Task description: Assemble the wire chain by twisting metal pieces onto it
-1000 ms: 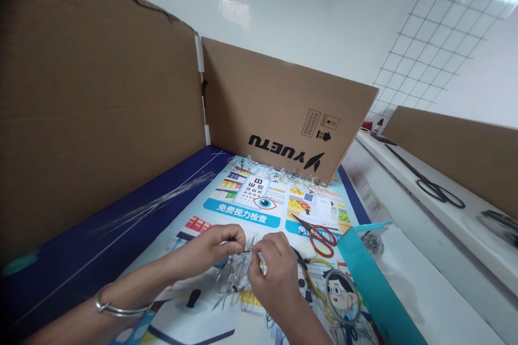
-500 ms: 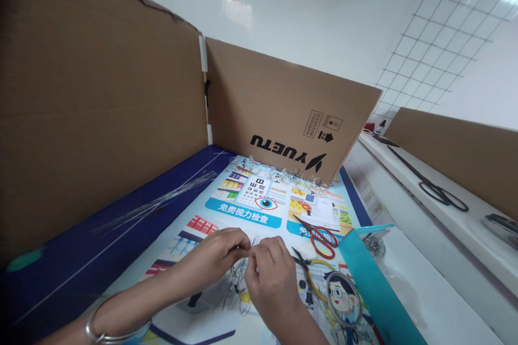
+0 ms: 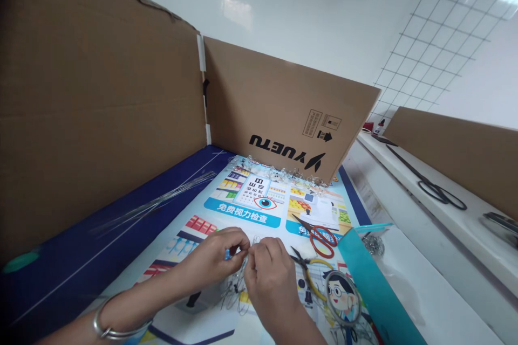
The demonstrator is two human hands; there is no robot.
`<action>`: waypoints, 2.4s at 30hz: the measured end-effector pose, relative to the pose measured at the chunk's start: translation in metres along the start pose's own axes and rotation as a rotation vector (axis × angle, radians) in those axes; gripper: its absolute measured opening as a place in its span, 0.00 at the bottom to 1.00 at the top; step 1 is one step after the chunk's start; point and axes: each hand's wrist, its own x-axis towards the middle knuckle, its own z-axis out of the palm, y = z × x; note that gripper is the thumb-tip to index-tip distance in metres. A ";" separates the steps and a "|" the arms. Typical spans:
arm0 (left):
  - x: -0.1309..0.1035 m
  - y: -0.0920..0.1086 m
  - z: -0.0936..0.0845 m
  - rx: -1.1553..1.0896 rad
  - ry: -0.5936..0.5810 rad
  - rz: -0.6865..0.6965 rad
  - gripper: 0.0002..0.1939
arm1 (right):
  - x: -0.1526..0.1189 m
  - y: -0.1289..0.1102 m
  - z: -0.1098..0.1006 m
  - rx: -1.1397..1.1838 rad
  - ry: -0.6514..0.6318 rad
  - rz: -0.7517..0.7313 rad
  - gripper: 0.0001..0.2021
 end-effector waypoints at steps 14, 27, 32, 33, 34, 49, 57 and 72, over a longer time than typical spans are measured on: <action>0.001 -0.005 0.001 -0.128 -0.009 -0.072 0.06 | 0.001 0.005 -0.003 0.077 -0.086 0.075 0.06; -0.001 -0.001 0.001 -0.014 -0.005 -0.030 0.06 | 0.003 0.001 -0.002 0.047 -0.089 0.055 0.09; -0.001 -0.002 0.001 -0.084 -0.027 -0.039 0.07 | 0.002 0.001 0.003 0.059 -0.060 0.074 0.09; -0.001 -0.003 0.000 -0.098 -0.035 -0.043 0.07 | 0.002 0.001 0.003 0.065 -0.061 0.075 0.09; 0.000 -0.004 0.000 -0.109 -0.043 -0.043 0.07 | 0.002 0.001 0.003 0.070 -0.064 0.077 0.08; 0.002 -0.006 -0.003 -0.170 -0.099 -0.087 0.06 | 0.002 0.004 0.004 0.121 0.067 0.062 0.08; 0.003 -0.011 -0.003 -0.283 -0.133 -0.178 0.06 | 0.004 0.004 0.005 0.253 0.084 0.087 0.08; 0.000 -0.005 0.004 -0.114 -0.017 -0.043 0.07 | -0.001 0.007 0.006 0.210 0.047 0.090 0.07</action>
